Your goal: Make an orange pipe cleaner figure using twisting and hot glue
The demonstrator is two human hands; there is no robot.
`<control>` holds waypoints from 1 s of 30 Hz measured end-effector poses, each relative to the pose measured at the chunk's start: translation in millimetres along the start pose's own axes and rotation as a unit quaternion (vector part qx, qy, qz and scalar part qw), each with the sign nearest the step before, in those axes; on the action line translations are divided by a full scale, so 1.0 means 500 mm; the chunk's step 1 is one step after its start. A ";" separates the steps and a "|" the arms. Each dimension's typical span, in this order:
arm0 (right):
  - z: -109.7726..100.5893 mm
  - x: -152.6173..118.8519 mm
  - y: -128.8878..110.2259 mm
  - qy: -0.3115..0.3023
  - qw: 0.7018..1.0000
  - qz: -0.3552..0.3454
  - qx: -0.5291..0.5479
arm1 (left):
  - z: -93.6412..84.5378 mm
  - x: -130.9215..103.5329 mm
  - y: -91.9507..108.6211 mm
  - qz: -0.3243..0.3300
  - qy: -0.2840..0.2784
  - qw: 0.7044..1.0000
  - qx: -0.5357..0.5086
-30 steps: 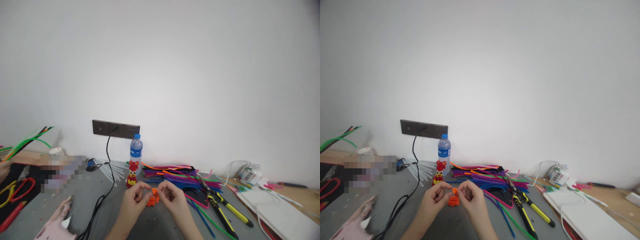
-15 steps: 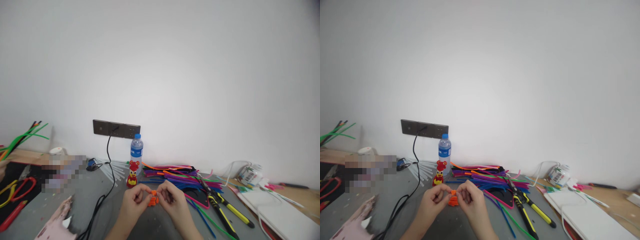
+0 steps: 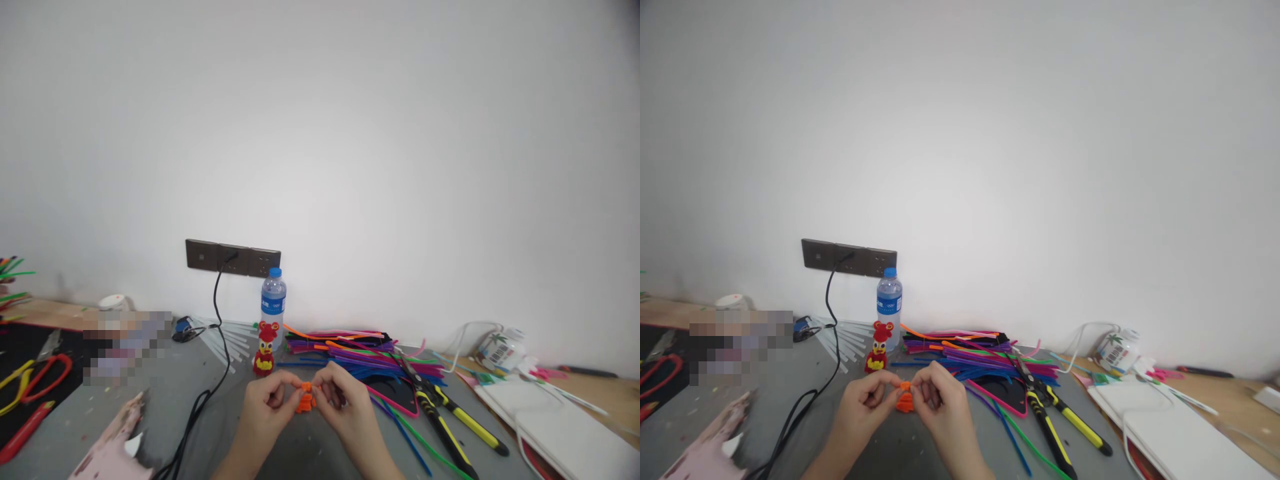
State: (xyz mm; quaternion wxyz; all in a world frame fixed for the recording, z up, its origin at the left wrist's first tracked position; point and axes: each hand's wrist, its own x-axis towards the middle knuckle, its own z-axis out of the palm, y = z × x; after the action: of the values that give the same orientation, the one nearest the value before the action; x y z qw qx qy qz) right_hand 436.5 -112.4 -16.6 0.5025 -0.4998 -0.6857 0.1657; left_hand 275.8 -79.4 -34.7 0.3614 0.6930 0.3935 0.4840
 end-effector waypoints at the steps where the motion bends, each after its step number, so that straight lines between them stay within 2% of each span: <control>1: -0.001 0.001 -0.002 0.001 1.000 0.000 0.001 | 0.000 -0.001 -0.001 0.011 0.002 1.000 0.012; 8: -0.001 0.000 -0.001 0.000 1.000 0.004 0.005 | -0.003 -0.008 -0.007 0.075 0.017 0.994 0.075; 24: 0.001 -0.002 -0.007 -0.001 1.000 -0.006 -0.002 | -0.004 -0.010 0.002 0.091 0.026 0.990 0.102; 30: 0.001 -0.003 -0.009 0.006 1.000 -0.010 -0.004 | -0.002 -0.009 0.007 0.126 0.037 0.986 0.102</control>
State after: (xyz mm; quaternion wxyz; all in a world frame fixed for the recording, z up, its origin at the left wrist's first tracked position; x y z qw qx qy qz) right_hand 433.8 -115.8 -14.1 0.5061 -0.4958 -0.6885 0.1549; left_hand 274.5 -85.0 -33.4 0.2098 0.7519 0.3637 0.5082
